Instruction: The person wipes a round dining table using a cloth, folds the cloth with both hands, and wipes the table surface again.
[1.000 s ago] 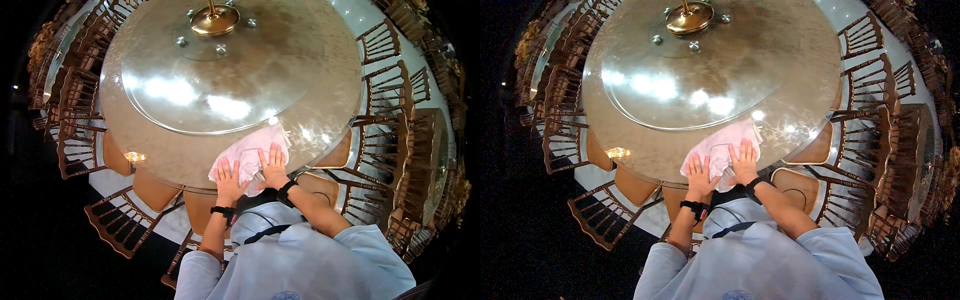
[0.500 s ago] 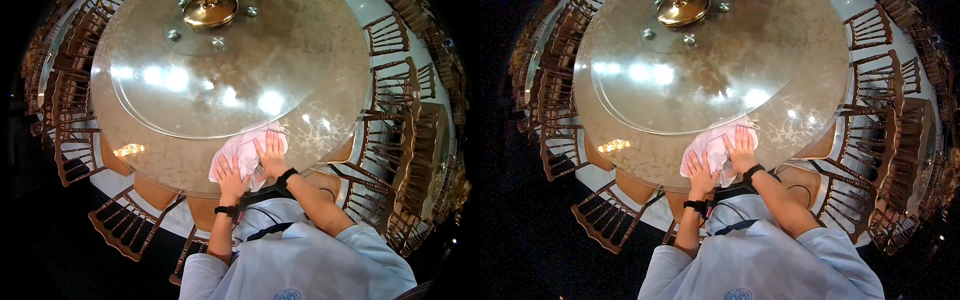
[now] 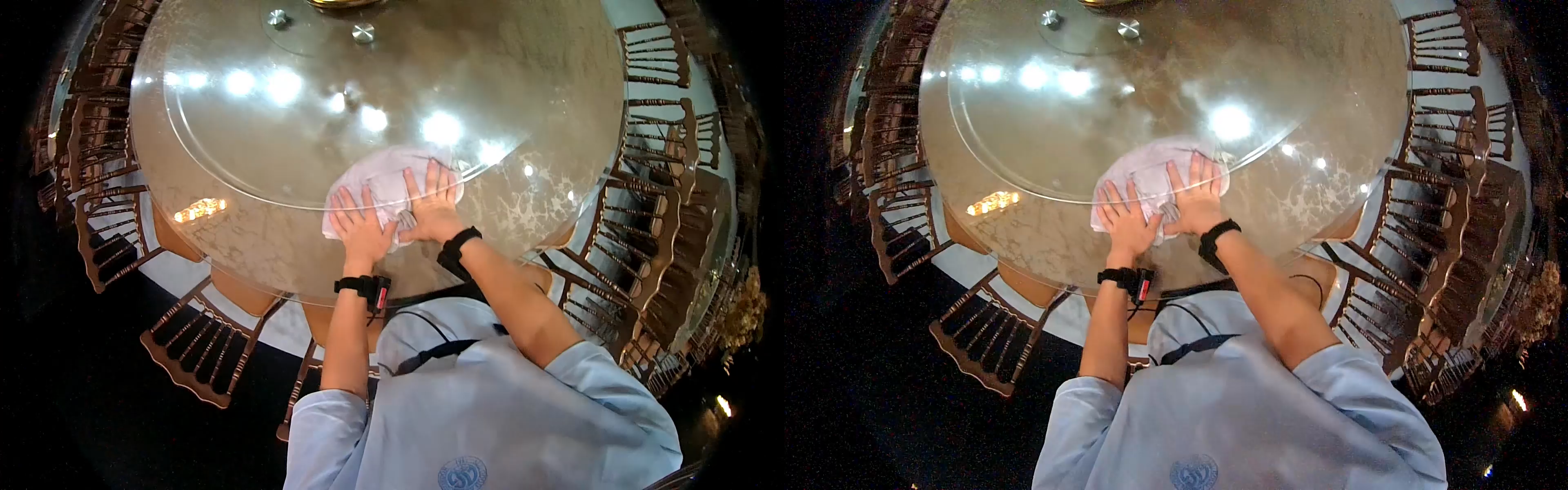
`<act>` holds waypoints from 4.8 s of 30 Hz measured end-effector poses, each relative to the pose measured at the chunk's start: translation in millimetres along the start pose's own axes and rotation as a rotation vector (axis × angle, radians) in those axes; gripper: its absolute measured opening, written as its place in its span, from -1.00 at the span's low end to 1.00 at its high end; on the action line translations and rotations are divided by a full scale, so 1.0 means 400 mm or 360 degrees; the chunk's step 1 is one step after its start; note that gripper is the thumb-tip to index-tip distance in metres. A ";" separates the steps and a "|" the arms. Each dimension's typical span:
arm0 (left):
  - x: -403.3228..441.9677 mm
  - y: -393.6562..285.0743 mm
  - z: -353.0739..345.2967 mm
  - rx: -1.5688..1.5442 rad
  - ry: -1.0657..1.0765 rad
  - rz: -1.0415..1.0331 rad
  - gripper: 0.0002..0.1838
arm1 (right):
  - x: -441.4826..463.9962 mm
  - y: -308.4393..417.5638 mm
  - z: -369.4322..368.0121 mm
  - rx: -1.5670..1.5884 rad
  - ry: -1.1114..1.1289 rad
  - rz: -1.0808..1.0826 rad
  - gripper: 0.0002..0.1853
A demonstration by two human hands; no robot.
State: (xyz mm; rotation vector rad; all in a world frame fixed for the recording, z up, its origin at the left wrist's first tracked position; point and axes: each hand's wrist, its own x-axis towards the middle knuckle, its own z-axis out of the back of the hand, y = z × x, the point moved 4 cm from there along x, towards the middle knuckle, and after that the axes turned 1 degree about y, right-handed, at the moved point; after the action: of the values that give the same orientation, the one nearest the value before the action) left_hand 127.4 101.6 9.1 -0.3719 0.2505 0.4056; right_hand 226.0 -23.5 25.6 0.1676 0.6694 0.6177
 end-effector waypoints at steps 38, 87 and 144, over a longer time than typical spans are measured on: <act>-0.193 -0.041 -0.073 0.0372 0.0245 -0.0323 0.15 | -0.234 -0.118 -0.057 -0.0511 0.0379 -0.0148 0.19; 0.076 -0.199 -0.010 0.0177 -0.0066 -0.0313 -0.21 | -0.169 -0.246 0.067 -0.0171 -0.0335 0.0107 -0.21; -0.230 -0.086 0.010 0.0061 -0.0147 -0.0517 -0.22 | -0.260 -0.314 0.036 -0.0243 -0.0695 0.0111 -0.45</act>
State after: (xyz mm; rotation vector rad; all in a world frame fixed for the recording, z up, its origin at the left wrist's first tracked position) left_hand 60.9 43.0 51.3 -0.3479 0.1047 0.0977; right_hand 231.5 -185.3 49.5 0.1767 0.1947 0.6700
